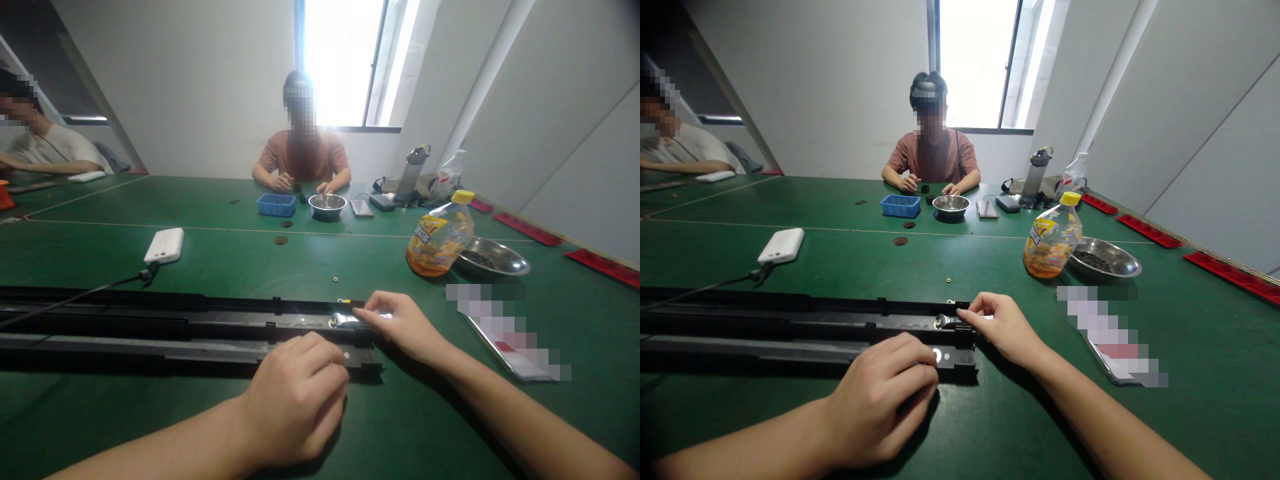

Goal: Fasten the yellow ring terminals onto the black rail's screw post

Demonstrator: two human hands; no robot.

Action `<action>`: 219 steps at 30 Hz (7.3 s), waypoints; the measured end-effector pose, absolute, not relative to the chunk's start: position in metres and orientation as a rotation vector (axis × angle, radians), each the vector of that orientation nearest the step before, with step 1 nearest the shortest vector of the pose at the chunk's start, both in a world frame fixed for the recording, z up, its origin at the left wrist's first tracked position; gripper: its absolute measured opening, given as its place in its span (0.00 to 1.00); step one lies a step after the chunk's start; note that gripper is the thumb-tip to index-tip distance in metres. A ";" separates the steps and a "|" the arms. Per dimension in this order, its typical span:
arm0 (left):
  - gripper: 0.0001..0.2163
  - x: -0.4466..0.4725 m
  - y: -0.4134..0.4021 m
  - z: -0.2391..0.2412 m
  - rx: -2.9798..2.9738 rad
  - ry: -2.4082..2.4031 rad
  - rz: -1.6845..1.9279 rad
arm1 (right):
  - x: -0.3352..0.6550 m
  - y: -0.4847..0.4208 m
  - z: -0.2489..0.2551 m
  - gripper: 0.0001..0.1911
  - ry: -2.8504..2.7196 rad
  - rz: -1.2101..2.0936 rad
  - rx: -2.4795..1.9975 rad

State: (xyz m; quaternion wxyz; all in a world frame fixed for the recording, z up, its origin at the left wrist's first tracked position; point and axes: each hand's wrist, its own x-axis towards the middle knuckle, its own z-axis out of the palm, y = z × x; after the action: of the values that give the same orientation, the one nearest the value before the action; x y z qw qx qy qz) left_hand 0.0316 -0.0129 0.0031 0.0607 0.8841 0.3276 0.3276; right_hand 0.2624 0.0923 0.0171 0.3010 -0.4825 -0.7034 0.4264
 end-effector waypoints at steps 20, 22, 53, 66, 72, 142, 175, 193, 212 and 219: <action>0.04 0.031 -0.013 0.002 2.679 1.010 0.961 | 0.264 0.093 0.013 0.19 -1.875 1.060 -1.271; 0.04 0.031 -0.013 0.003 2.679 1.014 0.965 | 0.264 0.093 0.013 0.18 -1.884 1.060 -1.269; 0.04 0.031 -0.013 0.004 2.693 1.002 0.991 | 0.267 0.097 0.010 0.23 -1.855 1.088 -1.238; 0.05 0.031 -0.013 0.005 2.690 1.015 0.990 | 0.264 0.095 0.013 0.23 -1.814 1.109 -1.276; 0.04 0.031 -0.013 0.004 2.685 1.015 0.985 | 0.264 0.093 0.013 0.23 -1.826 1.127 -1.278; 0.05 0.029 -0.013 0.005 2.689 0.987 1.004 | 0.285 0.058 0.043 0.25 -2.415 0.802 -1.488; 0.05 0.029 -0.013 0.004 2.685 0.999 1.001 | 0.302 0.103 0.018 0.30 -1.714 1.566 -1.275; 0.05 0.029 -0.013 0.004 2.682 0.999 0.999 | 0.284 0.116 0.019 0.30 -1.883 1.482 -1.275; 0.06 0.029 -0.012 0.004 2.688 1.002 0.995 | 0.277 0.107 0.027 0.33 -2.014 1.299 -1.352; 0.05 0.028 -0.013 0.004 2.684 0.997 0.982 | 0.282 0.100 0.034 0.34 -2.242 0.931 -1.427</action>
State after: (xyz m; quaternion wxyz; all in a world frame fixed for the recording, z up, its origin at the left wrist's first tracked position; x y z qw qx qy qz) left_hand 0.0282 -0.0128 0.0037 0.0571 0.8852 0.3289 0.3239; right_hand 0.2816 0.0996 0.0341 0.1622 -0.5000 -0.7857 0.3262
